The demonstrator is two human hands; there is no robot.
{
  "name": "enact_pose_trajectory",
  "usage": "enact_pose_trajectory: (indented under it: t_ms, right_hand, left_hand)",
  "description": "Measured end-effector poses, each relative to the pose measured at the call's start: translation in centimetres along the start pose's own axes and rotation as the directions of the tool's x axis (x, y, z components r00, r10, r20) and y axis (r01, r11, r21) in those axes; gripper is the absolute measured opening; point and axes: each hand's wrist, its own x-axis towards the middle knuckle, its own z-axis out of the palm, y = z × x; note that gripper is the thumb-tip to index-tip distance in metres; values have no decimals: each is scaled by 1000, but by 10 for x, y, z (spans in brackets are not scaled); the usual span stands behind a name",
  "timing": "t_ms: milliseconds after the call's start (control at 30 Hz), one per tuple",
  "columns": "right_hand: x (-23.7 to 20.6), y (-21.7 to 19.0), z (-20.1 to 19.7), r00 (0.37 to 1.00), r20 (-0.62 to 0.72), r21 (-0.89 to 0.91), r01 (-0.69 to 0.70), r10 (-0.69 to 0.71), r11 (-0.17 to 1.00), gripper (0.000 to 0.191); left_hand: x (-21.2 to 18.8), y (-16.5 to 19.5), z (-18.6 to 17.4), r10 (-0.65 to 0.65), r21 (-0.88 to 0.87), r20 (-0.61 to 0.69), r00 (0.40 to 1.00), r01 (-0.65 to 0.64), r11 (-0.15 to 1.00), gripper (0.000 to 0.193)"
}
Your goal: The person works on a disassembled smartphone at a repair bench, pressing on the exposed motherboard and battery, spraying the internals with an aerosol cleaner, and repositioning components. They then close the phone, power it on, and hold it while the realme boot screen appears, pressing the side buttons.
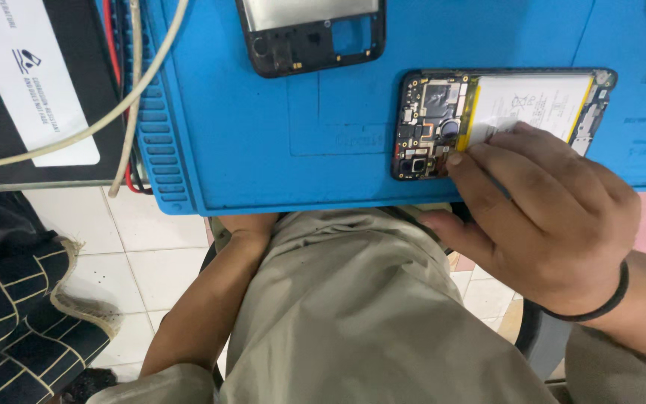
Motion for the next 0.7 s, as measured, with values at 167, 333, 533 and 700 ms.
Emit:
enact_pose_trajectory:
  t_ms: [167, 333, 533, 700]
  right_hand:
    - [-6, -5, 2, 1000, -24, 2, -18, 18, 1000, 47]
    - [-9, 3, -3, 992, 96, 166, -98, 83, 981, 47]
    - [-3, 30, -21, 967, 209, 100, -167, 144, 981, 69]
    - [-3, 45, -13, 957, 252, 48, -161, 144, 986, 93]
  left_hand:
    - [-1, 7, -8, -62, -178, -73, 995, 48, 983, 62]
    - [-2, 13, -16, 26, -213, -210, 977, -72, 974, 58]
    - [0, 10, -9, 53, 36, -270, 961, -45, 998, 69]
    - [-4, 14, -13, 50, 176, -122, 991, -28, 984, 73]
